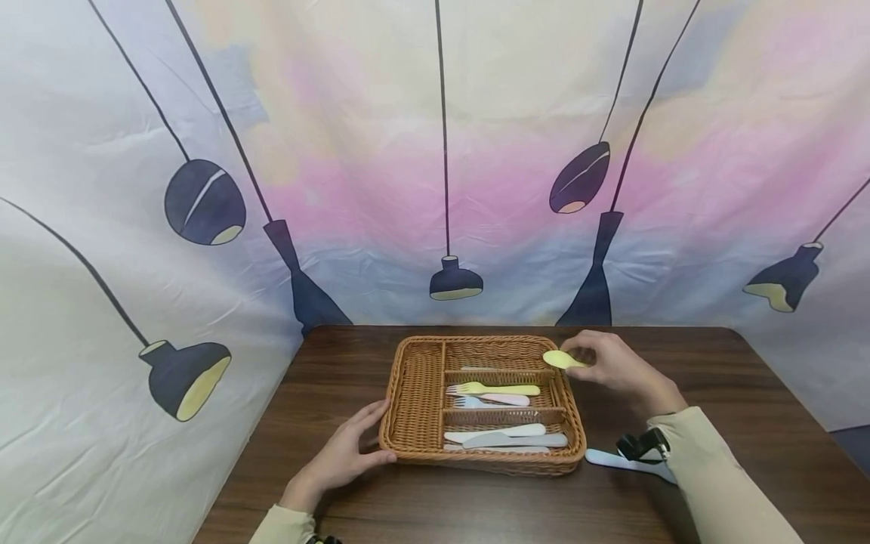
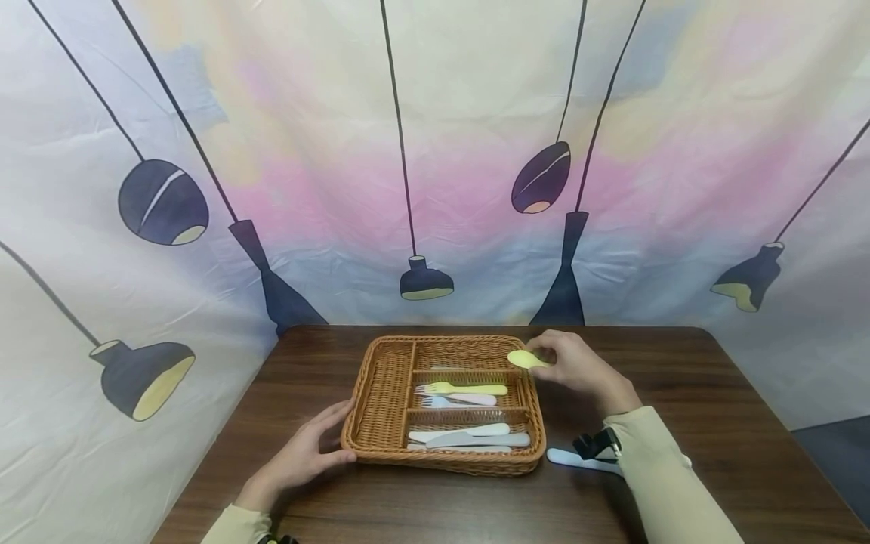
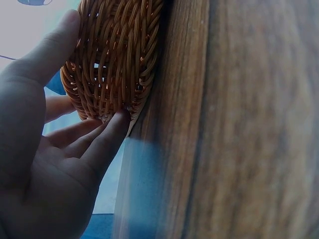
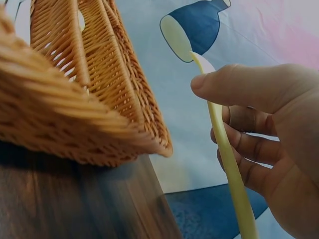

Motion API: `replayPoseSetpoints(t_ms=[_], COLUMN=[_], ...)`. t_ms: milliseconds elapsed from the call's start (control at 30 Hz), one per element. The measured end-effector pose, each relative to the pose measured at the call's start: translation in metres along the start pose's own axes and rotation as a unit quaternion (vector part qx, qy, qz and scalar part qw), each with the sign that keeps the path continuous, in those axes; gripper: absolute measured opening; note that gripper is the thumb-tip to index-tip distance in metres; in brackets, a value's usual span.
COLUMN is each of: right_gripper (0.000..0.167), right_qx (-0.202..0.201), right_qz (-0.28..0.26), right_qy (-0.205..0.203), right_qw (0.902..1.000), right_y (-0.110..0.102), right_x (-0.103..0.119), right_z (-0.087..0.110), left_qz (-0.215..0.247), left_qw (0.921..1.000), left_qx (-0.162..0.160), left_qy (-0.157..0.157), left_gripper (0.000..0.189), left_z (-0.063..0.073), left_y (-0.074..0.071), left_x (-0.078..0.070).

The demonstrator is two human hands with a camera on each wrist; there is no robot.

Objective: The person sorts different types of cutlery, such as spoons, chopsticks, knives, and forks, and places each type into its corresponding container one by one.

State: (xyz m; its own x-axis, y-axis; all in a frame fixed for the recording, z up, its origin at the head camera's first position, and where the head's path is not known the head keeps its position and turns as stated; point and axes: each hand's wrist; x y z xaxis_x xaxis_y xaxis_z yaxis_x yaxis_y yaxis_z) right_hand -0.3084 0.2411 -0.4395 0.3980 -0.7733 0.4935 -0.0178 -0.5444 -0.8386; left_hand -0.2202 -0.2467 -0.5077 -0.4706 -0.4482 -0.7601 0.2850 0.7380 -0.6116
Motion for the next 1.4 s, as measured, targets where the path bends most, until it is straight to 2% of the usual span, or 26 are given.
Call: replayPoseSetpoints(t_ms=[167,400,867,1233,1400], right_gripper=[0.030,0.030,0.031,0.028,0.028], right_qx=[-0.004,0.005,0.020,0.010,0.019], right_qz=[0.002,-0.002,-0.016,-0.023,-0.024], right_qy=[-0.019,-0.013,-0.021,-0.035,-0.028], right_qw=[0.9998,0.9999,0.9994,0.9991,0.9992], right_y=[0.001,0.002,0.009,0.018,0.019], right_x=[0.005,0.012,0.025,0.034,0.040], right_z=[-0.007,-0.016,-0.034,-0.042,-0.046], left_qz=[-0.002,-0.011,-0.002,-0.015,-0.019], left_qw=[1.0000,0.9999,0.9999,0.9999,0.9998], left_qx=[0.001,-0.001,-0.002,-0.006,-0.003], left_qy=[-0.004,-0.007,0.010,0.002,-0.005], left_gripper=[0.095,0.094,0.091,0.093,0.094], left_z=[-0.001,-0.001,0.001,0.001,0.000], left_y=[0.001,0.000,-0.002,0.000,0.000], left_x=[0.000,-0.001,-0.002,-0.001,-0.002])
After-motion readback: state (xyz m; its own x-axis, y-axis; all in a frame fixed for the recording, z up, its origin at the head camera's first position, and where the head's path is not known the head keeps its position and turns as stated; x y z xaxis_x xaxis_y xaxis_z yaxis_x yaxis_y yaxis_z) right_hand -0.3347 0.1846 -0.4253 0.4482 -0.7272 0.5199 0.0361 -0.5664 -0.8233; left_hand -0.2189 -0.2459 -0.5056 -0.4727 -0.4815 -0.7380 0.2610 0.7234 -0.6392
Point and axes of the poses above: each hand's wrist, its own z-axis away from the middle knuckle, its own y-axis out of the palm, x = y × z, and after that the axes turned 10 degrees about y, right-handed
